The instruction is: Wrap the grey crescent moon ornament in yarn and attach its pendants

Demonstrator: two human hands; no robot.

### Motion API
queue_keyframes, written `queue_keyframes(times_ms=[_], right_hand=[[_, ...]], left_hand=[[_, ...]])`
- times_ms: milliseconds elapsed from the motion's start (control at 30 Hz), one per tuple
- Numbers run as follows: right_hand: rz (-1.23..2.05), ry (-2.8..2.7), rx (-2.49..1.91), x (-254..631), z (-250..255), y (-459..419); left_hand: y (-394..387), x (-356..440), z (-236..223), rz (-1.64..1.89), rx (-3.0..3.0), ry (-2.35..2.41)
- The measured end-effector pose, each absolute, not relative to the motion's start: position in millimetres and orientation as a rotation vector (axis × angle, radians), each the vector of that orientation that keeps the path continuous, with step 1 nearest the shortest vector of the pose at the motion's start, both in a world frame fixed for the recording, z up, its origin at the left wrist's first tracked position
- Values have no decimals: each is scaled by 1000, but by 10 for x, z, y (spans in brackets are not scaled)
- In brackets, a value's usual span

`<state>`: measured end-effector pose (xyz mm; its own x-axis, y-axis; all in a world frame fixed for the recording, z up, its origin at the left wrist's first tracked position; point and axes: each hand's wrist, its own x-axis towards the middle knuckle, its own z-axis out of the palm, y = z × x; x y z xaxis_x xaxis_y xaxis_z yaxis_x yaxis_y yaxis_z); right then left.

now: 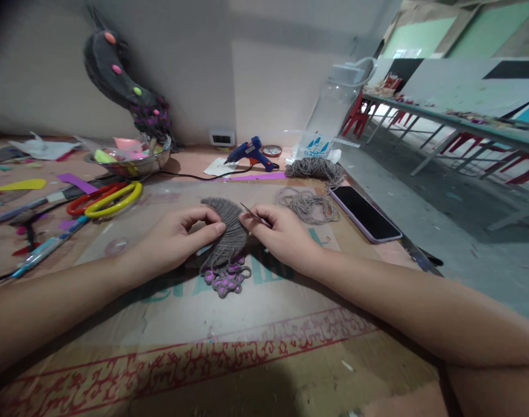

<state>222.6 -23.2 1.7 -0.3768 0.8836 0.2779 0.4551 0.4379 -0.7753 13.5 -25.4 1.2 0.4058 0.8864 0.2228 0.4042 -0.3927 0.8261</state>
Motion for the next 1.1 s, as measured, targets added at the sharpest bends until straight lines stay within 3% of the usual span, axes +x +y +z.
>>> queue_keyframes(times_ms=[533,900,1100], right_hand=[[805,-1923,-1111,2217,27,-236],[54,-2231,-937,2412,111,-213],[-182,-2512,-845,2361,194,-291]], left_hand=[[-286,150,-51,978,1966,864],[-286,134,-26,991,1951,1038],[-270,148,-54,1013,1977,968]])
